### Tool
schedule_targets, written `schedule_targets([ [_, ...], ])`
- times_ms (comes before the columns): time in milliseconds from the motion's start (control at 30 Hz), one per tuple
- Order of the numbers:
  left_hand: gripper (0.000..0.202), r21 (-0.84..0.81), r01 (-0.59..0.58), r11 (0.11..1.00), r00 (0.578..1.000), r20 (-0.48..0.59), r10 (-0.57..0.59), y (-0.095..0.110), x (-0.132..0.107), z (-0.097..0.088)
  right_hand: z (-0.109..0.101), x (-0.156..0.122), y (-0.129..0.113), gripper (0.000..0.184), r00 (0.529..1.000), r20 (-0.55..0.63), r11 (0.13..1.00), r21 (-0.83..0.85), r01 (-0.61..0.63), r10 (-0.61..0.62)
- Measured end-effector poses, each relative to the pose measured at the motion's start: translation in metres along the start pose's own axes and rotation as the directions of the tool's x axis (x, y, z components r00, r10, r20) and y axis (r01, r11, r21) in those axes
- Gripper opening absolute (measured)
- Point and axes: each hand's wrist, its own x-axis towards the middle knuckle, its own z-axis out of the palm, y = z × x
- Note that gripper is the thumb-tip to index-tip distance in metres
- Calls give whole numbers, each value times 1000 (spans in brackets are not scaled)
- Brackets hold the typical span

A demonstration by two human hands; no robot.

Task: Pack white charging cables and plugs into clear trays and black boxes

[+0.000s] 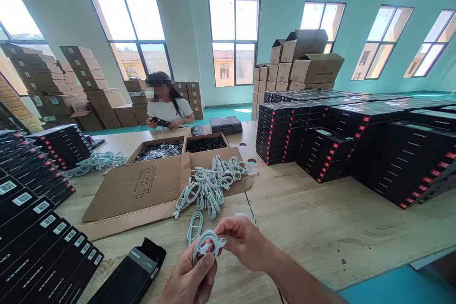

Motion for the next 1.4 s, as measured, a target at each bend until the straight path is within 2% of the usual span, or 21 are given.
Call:
schedule_targets([
  [167,50,-59,-21,998,1000,-23,19,-8,1,-2,-6,-5,1,34,1000,26,991,-136,16,-12],
  [267,53,-158,-35,987,998,-54,27,-11,2,-1,-8,-9,1,35,999,33,1000,-29,1,0],
  [367,57,-211,-37,977,994,-107,14,-11,3,10,3,-12,5,71,997,-54,987,158,-37,46],
  [400,61,-205,-21,979,994,-110,-1,-11,4,15,9,-12,7,76,994,-87,981,188,-44,61],
  [500,78,-77,42,996,994,-96,-49,-12,8,26,29,-5,11,59,974,-206,971,233,-46,95],
  [567,78,103,58,993,994,-95,-48,-12,11,28,37,2,12,48,952,-295,958,288,8,81],
  [633,73,292,44,955,999,-40,-33,-11,14,24,36,9,12,50,935,-353,931,352,93,40],
  [733,63,539,-7,842,997,67,-35,-10,23,10,19,12,11,58,892,-451,899,383,214,-20],
  [833,56,730,0,683,1000,-8,9,-6,40,-6,-11,7,9,60,824,-565,889,362,283,-32],
  [900,49,792,21,610,996,-71,57,-4,54,-12,-32,-1,8,59,769,-640,882,361,304,-3],
  [967,41,827,36,561,991,-101,86,-4,69,-12,-51,-8,10,56,709,-704,880,361,309,40],
  [1067,29,851,36,524,987,-112,115,-8,86,-3,-70,-18,19,48,621,-781,917,299,265,75],
  [1167,28,818,-5,575,981,-107,160,-16,96,10,-75,-24,35,44,541,-839,959,195,207,54],
  [1267,24,705,-43,708,970,-140,199,-26,97,22,-69,-23,49,49,486,-871,986,13,164,-69],
  [1367,10,492,-61,868,961,-205,183,-39,89,29,-53,-18,58,56,474,-861,980,-127,152,-185],
  [1400,16,403,-73,912,958,-225,176,-43,86,31,-46,-16,61,57,476,-850,974,-175,147,-225],
])
